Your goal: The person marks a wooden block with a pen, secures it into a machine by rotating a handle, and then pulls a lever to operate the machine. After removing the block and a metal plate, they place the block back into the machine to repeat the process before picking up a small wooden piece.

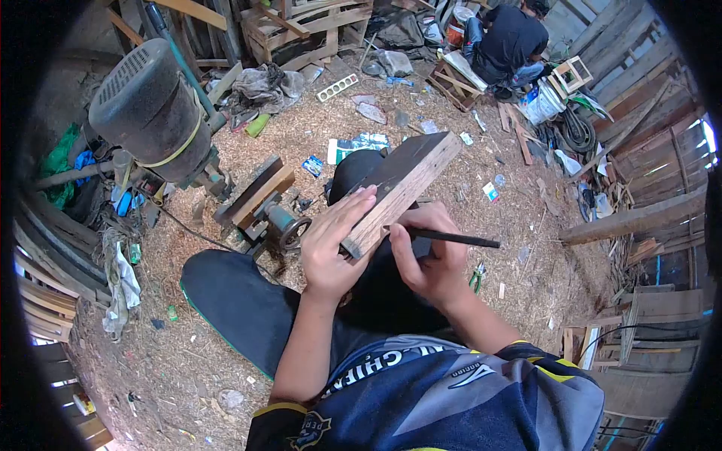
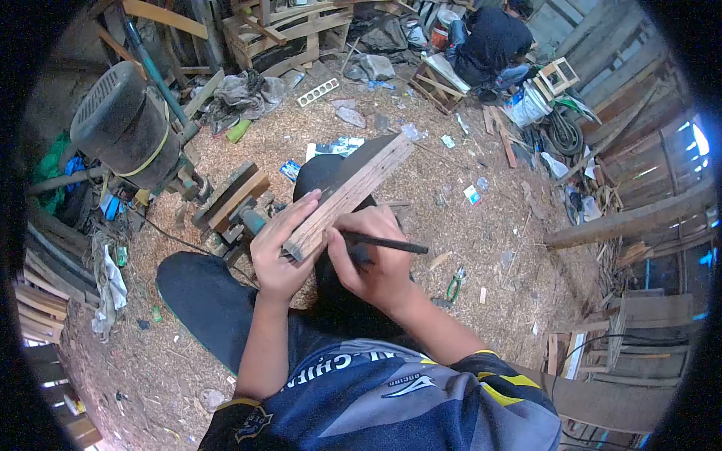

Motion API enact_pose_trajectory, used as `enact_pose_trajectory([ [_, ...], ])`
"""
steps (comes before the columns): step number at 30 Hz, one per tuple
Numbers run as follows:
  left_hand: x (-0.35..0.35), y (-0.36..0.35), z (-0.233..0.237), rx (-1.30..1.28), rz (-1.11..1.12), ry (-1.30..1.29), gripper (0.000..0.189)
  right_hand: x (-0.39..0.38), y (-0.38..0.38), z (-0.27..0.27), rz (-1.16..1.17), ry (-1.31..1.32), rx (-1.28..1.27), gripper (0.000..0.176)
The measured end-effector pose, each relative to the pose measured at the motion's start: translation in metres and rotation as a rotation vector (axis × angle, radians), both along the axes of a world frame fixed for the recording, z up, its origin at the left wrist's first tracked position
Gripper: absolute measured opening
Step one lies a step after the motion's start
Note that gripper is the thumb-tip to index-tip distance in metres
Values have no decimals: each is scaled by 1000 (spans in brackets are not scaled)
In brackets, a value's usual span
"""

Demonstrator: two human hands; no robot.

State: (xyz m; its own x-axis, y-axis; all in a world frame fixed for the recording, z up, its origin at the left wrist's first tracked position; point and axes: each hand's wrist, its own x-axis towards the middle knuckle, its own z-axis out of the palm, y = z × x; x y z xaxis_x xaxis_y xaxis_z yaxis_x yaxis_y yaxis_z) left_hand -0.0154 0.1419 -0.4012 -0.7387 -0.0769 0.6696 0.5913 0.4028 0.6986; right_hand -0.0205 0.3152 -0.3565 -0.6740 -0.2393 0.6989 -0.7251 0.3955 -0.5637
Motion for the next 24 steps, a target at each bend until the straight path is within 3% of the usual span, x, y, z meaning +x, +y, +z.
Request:
enact_pose_trajectory([
  [7,2,-2,2,-10,10,-1,49,-3,1,-1,-83,-65,-8,14],
  [9,2,-3,0,8,-9,-8,49,2,-5,1,34,28,26,15],
  [14,1,0,0,25,2,13,48,2,-1,-6,-137,-227,-76,13],
  [18,2,-2,4,15,-27,-6,48,14,-11,9,106,-50,87,12],
  [22,2,-2,1,-8,2,-10,47,8,-4,-12,-82,-245,-96,16],
  [24,1,-1,1,6,-7,0,47,10,-8,-2,42,-108,18,15],
])
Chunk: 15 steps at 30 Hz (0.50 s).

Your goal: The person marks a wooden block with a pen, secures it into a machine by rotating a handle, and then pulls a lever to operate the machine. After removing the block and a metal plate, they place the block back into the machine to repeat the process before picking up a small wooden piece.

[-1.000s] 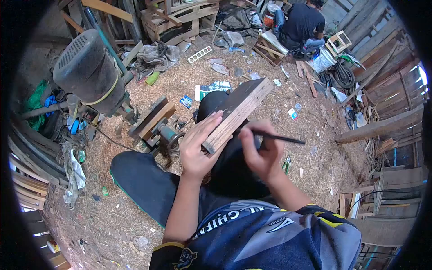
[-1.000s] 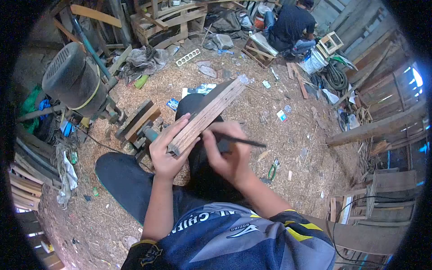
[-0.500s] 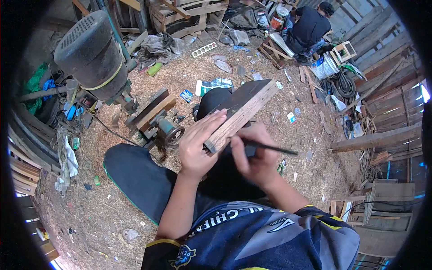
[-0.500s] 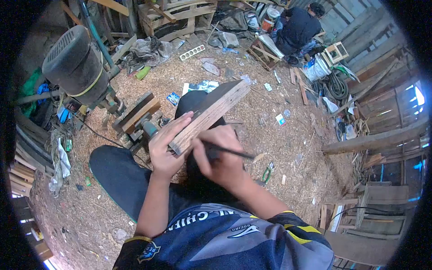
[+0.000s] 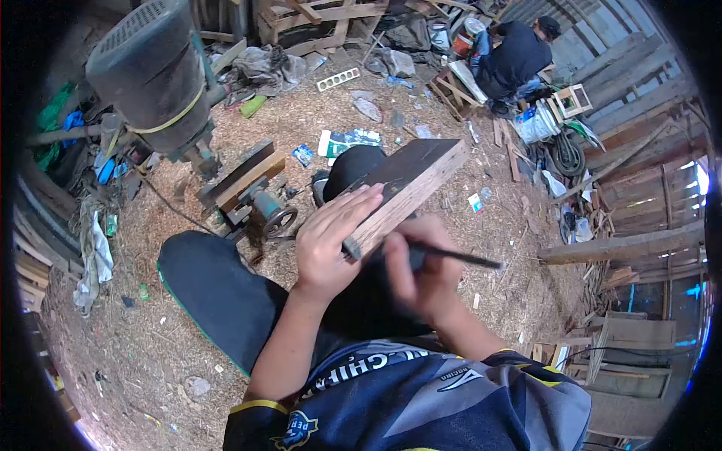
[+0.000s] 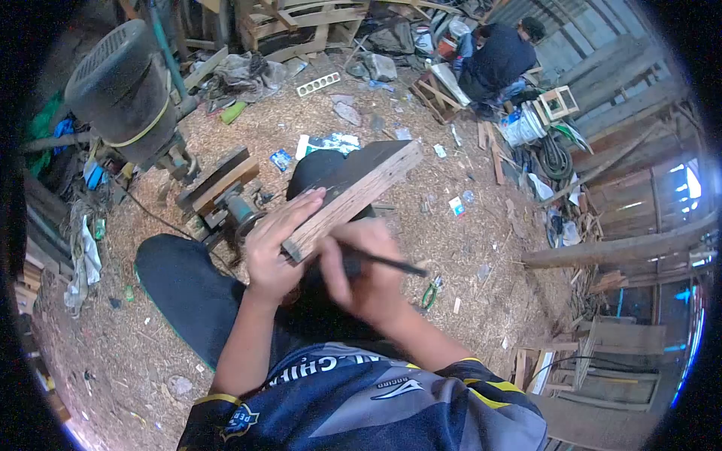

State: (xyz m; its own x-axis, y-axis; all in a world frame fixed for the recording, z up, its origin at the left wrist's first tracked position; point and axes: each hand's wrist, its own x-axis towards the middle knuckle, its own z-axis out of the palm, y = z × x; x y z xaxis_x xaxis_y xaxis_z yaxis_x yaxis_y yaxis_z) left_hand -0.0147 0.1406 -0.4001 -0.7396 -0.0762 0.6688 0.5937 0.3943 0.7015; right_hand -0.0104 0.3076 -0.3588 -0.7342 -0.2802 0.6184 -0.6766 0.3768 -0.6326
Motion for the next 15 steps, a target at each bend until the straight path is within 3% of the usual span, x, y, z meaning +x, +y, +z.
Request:
enact_pose_trajectory([
  [2,1,-2,3,28,-37,13,47,5,-4,18,85,41,112,12],
  [6,1,2,3,-2,2,11,47,-14,13,-1,-227,-125,-91,12],
  [12,0,-2,1,3,-7,30,49,-35,25,14,-158,157,99,16],
  [15,0,-2,0,8,-11,44,51,-60,40,3,-280,82,1,14],
])
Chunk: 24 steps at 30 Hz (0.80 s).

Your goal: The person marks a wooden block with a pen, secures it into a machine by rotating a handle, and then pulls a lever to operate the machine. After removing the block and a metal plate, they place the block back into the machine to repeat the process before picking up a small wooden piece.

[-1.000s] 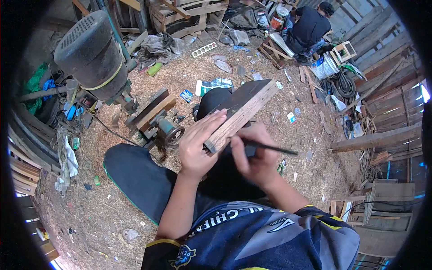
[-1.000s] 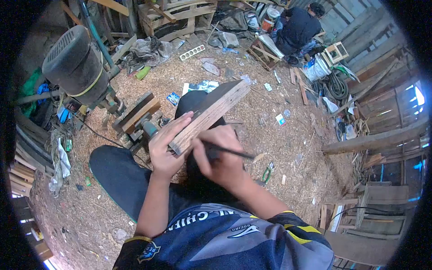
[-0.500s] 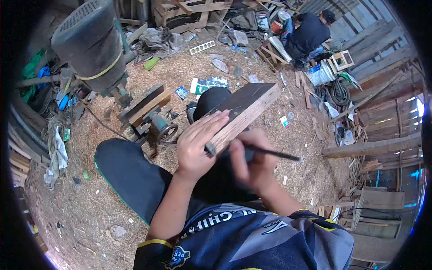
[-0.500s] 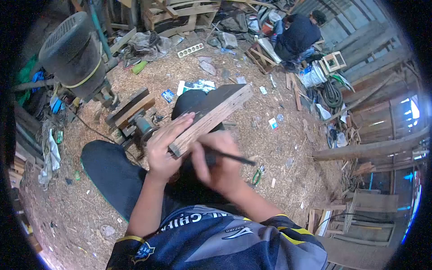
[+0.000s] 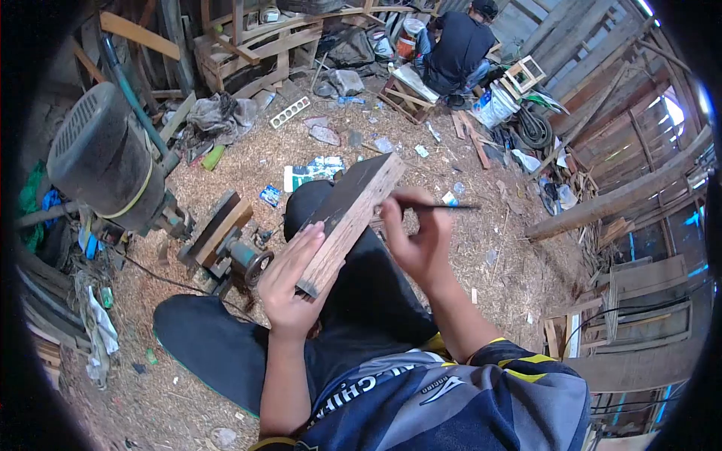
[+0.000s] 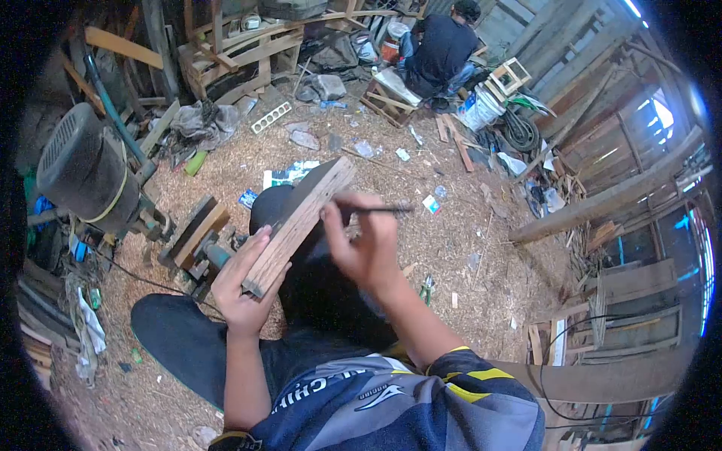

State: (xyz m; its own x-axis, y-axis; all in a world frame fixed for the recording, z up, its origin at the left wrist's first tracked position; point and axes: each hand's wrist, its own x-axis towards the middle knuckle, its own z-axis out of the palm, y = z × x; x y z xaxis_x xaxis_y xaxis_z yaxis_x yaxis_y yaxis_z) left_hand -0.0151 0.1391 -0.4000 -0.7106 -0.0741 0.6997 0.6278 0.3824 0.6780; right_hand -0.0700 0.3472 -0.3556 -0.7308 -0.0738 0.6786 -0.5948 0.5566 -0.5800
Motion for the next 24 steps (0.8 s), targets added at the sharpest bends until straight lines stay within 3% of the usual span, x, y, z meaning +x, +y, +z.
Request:
enact_pose_trajectory([
  [2,0,2,-1,17,6,-6,52,-10,1,7,-28,-194,-201,10],
  [5,2,0,-4,72,10,-68,54,-4,1,4,73,12,20,14],
  [10,2,2,-4,75,9,-81,55,-29,8,5,8,-185,-264,11],
  [11,2,4,-4,78,12,-76,55,-37,12,4,-65,-160,-235,11],
  [15,0,-2,-9,48,16,-90,55,-30,19,4,55,54,11,14],
  [18,0,1,-6,24,26,-74,56,-56,29,-3,-53,24,-149,14],
  [20,2,4,-9,26,15,-75,56,-90,54,-6,-218,-21,-6,20],
  [22,0,2,-11,43,11,-79,55,-101,63,-11,-184,-223,-322,21],
  [24,1,1,-12,83,28,-102,54,-95,64,-14,-180,-235,-423,26],
])
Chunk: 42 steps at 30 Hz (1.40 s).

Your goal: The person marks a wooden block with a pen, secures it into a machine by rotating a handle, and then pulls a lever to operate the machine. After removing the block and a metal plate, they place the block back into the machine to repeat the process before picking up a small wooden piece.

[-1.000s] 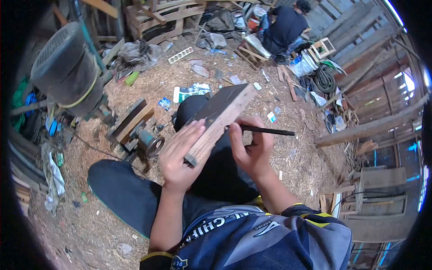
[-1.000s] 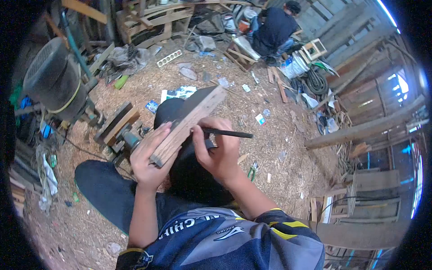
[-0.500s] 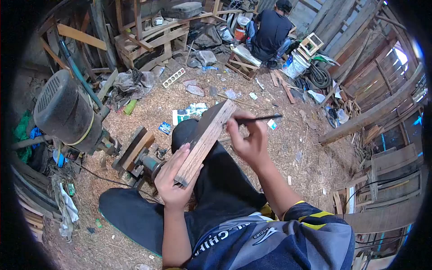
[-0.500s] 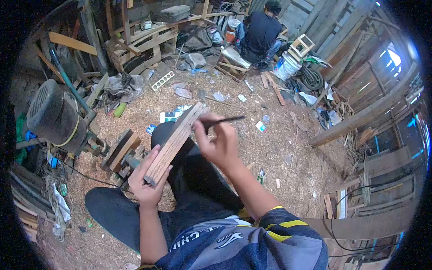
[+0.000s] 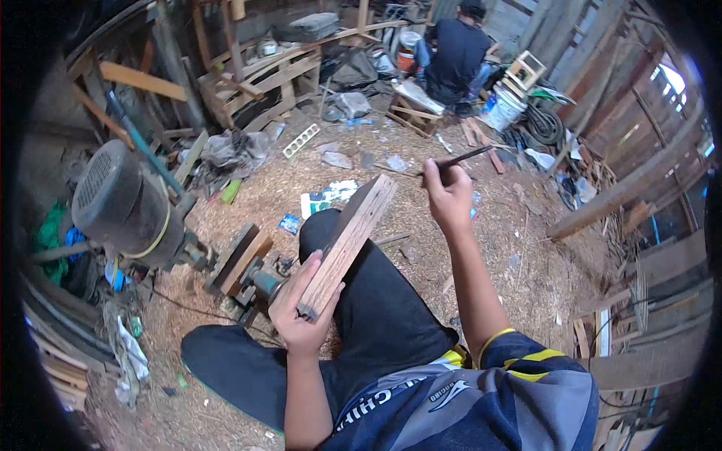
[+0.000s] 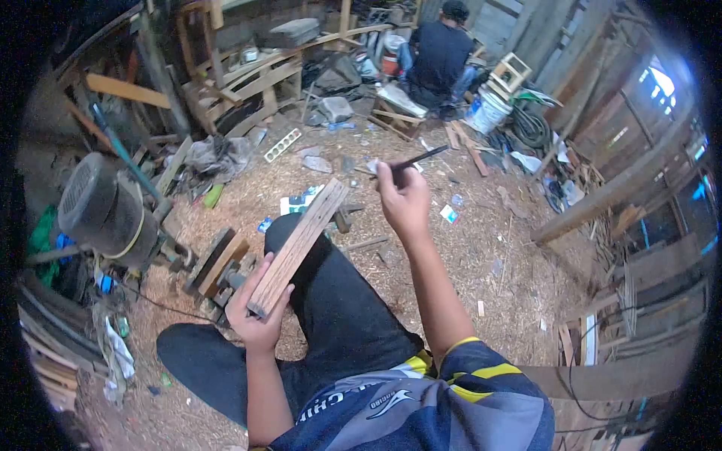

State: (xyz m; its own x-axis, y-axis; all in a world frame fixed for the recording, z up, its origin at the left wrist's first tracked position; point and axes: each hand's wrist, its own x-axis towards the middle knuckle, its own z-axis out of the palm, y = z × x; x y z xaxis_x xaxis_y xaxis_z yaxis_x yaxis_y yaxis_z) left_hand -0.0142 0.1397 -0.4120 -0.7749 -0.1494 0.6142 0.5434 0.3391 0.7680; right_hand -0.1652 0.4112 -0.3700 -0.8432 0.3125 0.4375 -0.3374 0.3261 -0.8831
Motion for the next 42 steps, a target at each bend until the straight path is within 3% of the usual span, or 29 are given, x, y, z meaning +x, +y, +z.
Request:
enact_pose_trajectory([
  [6,10,-7,1,472,83,-106,52,10,-32,14,331,-199,6,32],
  [9,14,-31,25,342,182,-73,53,2,-73,54,492,-263,227,37],
  [13,10,-64,75,263,307,-69,51,-63,-129,59,743,-371,433,38],
  [16,6,-96,81,67,351,-50,51,-146,-168,2,822,-431,551,44],
  [18,8,-113,51,76,386,-80,51,-183,-189,-38,812,-549,648,51],
  [21,15,-121,18,202,421,-183,53,-199,-200,-81,410,-384,1136,62],
  [22,19,-119,11,269,432,-236,54,-202,-197,-88,444,-346,1043,66],
  [23,24,-125,11,56,431,-265,54,-209,-193,-92,472,-308,944,69],
  [24,23,-127,6,81,414,-249,54,-214,-194,-87,495,-261,840,72],
  [27,16,-127,1,209,386,-258,53,-154,-208,-33,719,-243,490,70],
  [29,11,-137,-8,72,370,-226,53,-132,-218,-28,892,-56,447,60],
  [32,1,-143,-13,-16,354,-242,52,-106,-234,-9,1109,479,629,65],
  [35,-8,-144,-18,2,345,-259,50,-89,-248,-6,1264,597,729,67],
  [38,-19,-145,-20,50,354,-258,49,-84,-255,-10,1359,464,1017,52],
  [40,-31,-148,-17,32,401,-265,47,-97,-258,-1,1379,432,995,42],
  [41,-34,-145,-13,266,321,-265,56,-106,-260,12,1372,386,1059,40],
  [42,-42,-138,-14,343,326,-137,67,-117,-262,24,1363,337,1124,39],
])
